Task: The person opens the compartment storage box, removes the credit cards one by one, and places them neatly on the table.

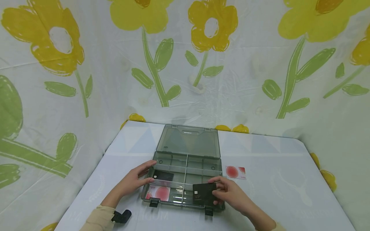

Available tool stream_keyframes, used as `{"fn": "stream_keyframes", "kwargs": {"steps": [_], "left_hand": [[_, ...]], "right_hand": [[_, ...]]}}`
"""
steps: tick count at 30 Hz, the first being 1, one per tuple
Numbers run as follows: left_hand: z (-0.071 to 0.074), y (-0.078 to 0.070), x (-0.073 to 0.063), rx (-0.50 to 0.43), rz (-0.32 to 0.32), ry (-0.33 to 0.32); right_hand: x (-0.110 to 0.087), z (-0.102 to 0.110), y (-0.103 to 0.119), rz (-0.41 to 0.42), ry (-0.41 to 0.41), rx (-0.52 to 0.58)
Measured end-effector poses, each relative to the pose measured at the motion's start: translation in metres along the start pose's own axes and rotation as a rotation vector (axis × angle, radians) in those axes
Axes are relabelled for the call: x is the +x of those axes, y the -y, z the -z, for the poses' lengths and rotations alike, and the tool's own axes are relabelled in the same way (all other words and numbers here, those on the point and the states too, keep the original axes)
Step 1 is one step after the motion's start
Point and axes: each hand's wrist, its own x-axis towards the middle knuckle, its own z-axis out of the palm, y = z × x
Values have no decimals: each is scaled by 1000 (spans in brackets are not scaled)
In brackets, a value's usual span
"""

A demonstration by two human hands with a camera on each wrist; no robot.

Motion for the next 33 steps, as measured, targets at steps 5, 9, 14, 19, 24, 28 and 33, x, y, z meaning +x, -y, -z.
{"fn": "stream_keyframes", "kwargs": {"steps": [5, 9, 14, 19, 24, 28, 33], "left_hand": [[0, -1, 0, 2, -1, 0], [0, -1, 0, 1, 1, 0], [0, -1, 0, 7, 6, 3], [0, -1, 0, 8, 0, 4], [0, 1, 0, 8, 2, 3], [0, 1, 1, 13, 8, 5], [0, -2, 1, 13, 8, 9]], "right_hand": [[-7, 14, 1, -18, -35, -36], [-13, 27, 1, -28, -75, -79], [-21, 46, -1, -31, -142, -102], [-28, 67, -4, -40, -211, -117], [-31, 88, -9, -91, -289, -155], [-33, 106, -17, -116, -332, -178], [-33, 129, -32, -143, -366, -198]]}}
